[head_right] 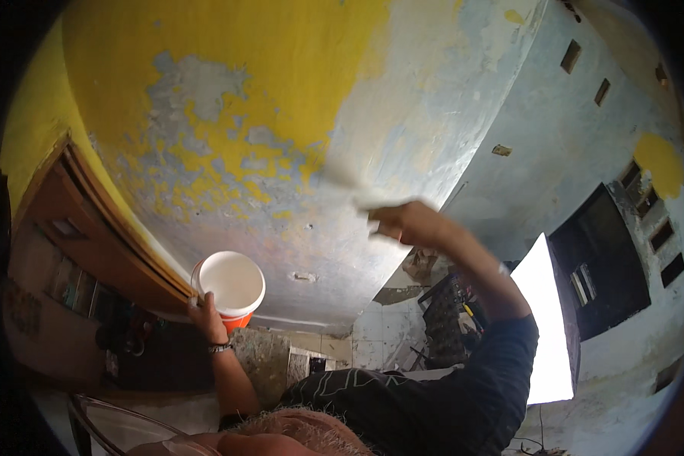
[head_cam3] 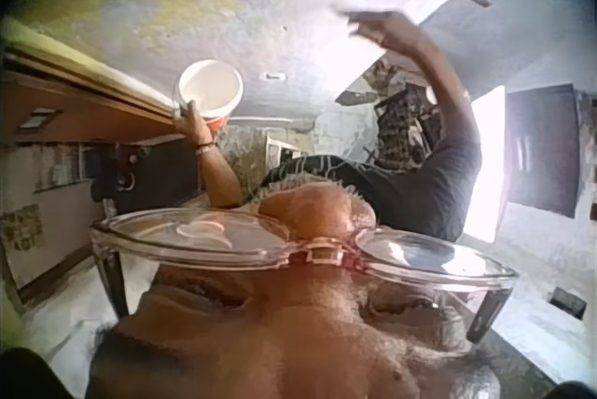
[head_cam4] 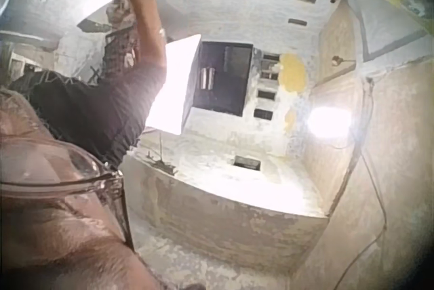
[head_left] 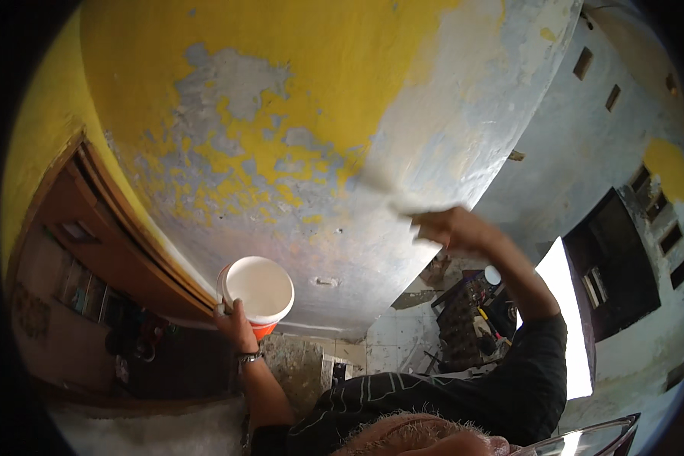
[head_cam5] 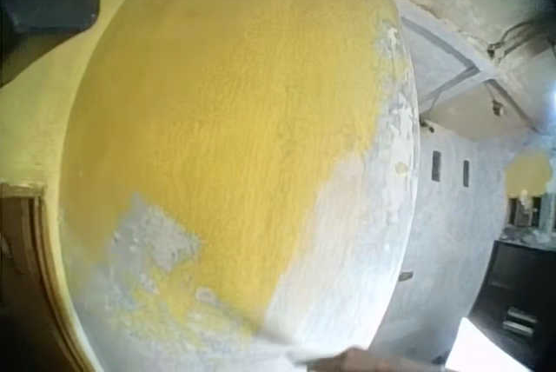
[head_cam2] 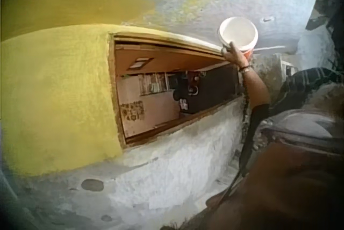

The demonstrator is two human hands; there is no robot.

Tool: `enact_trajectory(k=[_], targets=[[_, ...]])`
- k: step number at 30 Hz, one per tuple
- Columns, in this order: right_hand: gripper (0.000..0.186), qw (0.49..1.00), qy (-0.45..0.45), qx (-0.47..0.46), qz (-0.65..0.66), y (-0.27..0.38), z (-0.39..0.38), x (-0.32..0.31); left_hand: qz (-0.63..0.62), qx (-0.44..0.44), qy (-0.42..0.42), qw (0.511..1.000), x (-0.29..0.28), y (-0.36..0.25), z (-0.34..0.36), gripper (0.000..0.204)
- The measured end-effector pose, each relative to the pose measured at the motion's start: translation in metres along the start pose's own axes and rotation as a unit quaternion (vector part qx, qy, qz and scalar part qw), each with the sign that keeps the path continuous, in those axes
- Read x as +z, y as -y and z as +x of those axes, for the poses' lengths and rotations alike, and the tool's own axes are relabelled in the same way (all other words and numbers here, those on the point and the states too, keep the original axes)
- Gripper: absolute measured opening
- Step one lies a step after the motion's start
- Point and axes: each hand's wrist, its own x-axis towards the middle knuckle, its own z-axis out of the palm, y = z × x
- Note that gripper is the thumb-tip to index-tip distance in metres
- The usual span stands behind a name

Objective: The recorder is painting a ceiling or high wall area with white paint using a brush while standing on a ladder.

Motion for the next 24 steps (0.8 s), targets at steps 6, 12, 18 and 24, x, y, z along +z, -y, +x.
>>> enact_trajectory(k=[6, 12, 18, 24], targets=[[0.027, 0.89, -0.328, -0.194, -0.252, -0.006, 0.029, -0.143, 0.001, 0.01, -0.012, 1.0, -0.004, 0.002, 0.0, 0.035], [0.021, 0.854, -0.34, -0.14, -0.368, -0.007, 0.029, -0.095, -0.034, 0.018, -0.002, 0.999, 0.002, -0.004, 0.005, 0.029], [0.019, 0.993, -0.108, 0.007, -0.053, -0.021, -0.033, 0.118, -0.042, -0.004, 0.007, 0.999, 0.003, 0.004, 0.004, 0.028], [0.014, 0.994, 0.095, 0.047, 0.007, 0.024, -0.113, 0.299, -0.014, -0.016, 0.011, 1.0, 0.002, 0.012, 0.007, 0.029]])
